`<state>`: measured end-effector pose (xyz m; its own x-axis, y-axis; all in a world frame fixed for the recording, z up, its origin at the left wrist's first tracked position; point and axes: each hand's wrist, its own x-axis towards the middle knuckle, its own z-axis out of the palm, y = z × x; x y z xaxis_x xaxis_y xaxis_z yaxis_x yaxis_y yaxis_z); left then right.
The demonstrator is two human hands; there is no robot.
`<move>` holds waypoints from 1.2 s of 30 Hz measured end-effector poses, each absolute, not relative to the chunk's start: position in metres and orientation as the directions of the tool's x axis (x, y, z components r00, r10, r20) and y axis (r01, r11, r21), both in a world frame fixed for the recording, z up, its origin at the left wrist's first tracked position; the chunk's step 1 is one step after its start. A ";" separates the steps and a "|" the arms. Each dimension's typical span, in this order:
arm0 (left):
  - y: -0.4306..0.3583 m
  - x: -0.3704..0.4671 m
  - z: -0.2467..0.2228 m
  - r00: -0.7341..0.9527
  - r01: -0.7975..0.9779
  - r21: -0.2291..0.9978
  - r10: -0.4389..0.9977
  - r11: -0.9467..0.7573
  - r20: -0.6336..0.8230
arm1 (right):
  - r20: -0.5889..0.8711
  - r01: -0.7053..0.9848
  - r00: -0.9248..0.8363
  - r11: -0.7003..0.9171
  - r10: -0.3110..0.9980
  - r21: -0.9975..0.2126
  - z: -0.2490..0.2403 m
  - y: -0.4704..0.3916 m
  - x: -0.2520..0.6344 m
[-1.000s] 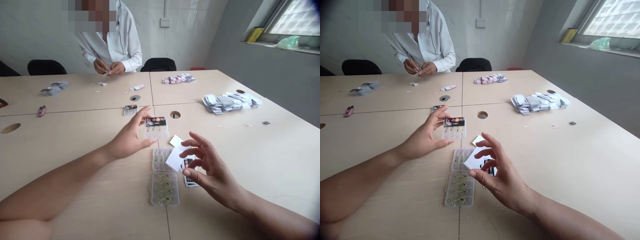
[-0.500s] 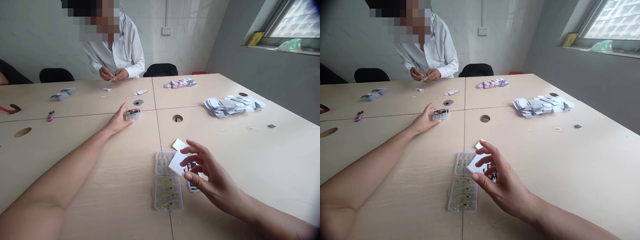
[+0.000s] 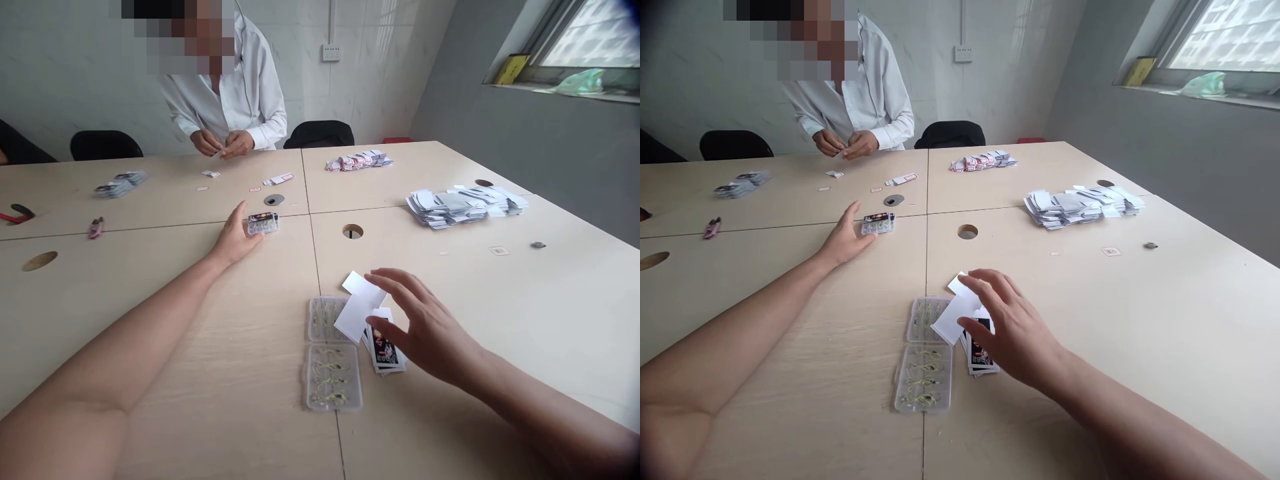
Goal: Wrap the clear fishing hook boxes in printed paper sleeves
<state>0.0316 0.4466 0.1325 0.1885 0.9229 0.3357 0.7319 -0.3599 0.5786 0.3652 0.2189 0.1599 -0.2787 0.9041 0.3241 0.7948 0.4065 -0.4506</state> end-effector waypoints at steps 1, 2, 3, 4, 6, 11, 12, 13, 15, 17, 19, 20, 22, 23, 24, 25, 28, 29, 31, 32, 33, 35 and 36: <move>0.444 0.035 0.134 0.191 0.727 0.572 0.912 -0.379 0.362 | 0.308 0.816 -0.283 0.396 0.909 -0.420 0.160 0.223 0.369; 0.439 0.039 0.136 0.199 0.721 0.565 0.900 -0.402 0.387 | 0.288 0.828 -0.281 0.383 0.915 -0.410 0.159 0.227 0.374; 0.433 0.043 0.138 0.215 0.712 0.556 0.887 -0.429 0.409 | 0.266 0.835 -0.279 0.370 0.923 -0.407 0.159 0.230 0.378; 0.425 0.049 0.141 0.241 0.699 0.547 0.872 -0.461 0.427 | 0.244 0.840 -0.279 0.359 0.929 -0.406 0.160 0.232 0.382; 0.405 0.063 0.146 0.330 0.657 0.525 0.833 -0.541 0.444 | 0.198 0.844 -0.290 0.347 0.936 -0.408 0.160 0.235 0.388; 0.353 0.094 0.160 0.692 0.448 0.486 0.636 -0.750 0.342 | 0.117 0.828 -0.358 0.373 0.926 -0.419 0.167 0.229 0.387; 0.346 0.097 0.162 0.755 0.398 0.494 0.582 -0.773 0.302 | 0.112 0.814 -0.391 0.400 0.913 -0.420 0.168 0.227 0.385; 0.340 0.100 0.164 0.806 0.353 0.504 0.529 -0.788 0.264 | 0.120 0.794 -0.432 0.440 0.894 -0.420 0.170 0.225 0.382; 0.334 0.103 0.166 0.880 0.281 0.527 0.434 -0.802 0.191 | 0.160 0.741 -0.514 0.531 0.843 -0.411 0.171 0.220 0.374; 0.332 0.104 0.167 0.919 0.242 0.547 0.371 -0.801 0.136 | 0.212 0.686 -0.561 0.593 0.800 -0.422 0.169 0.217 0.365; 0.332 0.104 0.167 0.934 0.233 0.561 0.343 -0.794 0.099 | 0.243 0.635 -0.556 0.594 0.795 -0.493 0.165 0.216 0.357; 0.333 0.104 0.166 0.937 0.233 0.566 0.338 -0.790 0.086 | 0.252 0.613 -0.538 0.579 0.804 -0.538 0.163 0.215 0.353; 0.334 0.103 0.163 0.940 0.241 0.573 0.336 -0.783 0.064 | 0.266 0.576 -0.490 0.537 0.830 -0.616 0.161 0.215 0.349; 0.334 0.103 0.162 0.940 0.245 0.576 0.336 -0.780 0.056 | 0.274 0.562 -0.460 0.516 0.844 -0.646 0.161 0.215 0.349; 0.334 0.103 0.161 0.940 0.248 0.580 0.337 -0.776 0.049 | 0.279 0.551 -0.427 0.492 0.860 -0.674 0.162 0.217 0.350; 0.335 0.104 0.160 0.940 0.251 0.583 0.337 -0.773 0.043 | 0.275 0.536 -0.385 0.456 0.881 -0.710 0.164 0.218 0.353; 0.337 0.104 0.158 0.937 0.260 0.592 0.348 -0.763 0.038 | 0.209 0.492 -0.221 0.294 0.953 -0.820 0.169 0.229 0.368; 0.338 0.104 0.158 0.933 0.268 0.593 0.359 -0.759 0.037 | 0.182 0.482 -0.162 0.238 0.970 -0.843 0.169 0.234 0.375; 0.339 0.104 0.157 0.921 0.293 0.596 0.387 -0.747 0.032 | 0.117 0.480 -0.054 0.128 0.992 -0.868 0.166 0.243 0.386; 0.339 0.104 0.157 0.914 0.309 0.599 0.404 -0.739 0.027 | 0.082 0.488 -0.010 0.076 0.997 -0.869 0.163 0.247 0.391; 0.339 0.104 0.157 0.906 0.326 0.602 0.422 -0.729 0.021 | 0.052 0.501 0.030 0.030 0.998 -0.865 0.160 0.251 0.394; 0.339 0.103 0.156 0.890 0.358 0.609 0.457 -0.708 0.008 | 0.019 0.539 0.100 -0.038 0.995 -0.841 0.155 0.254 0.397; 0.338 0.103 0.156 0.882 0.371 0.614 0.471 -0.697 0.001 | 0.016 0.561 0.126 -0.058 0.992 -0.826 0.153 0.255 0.396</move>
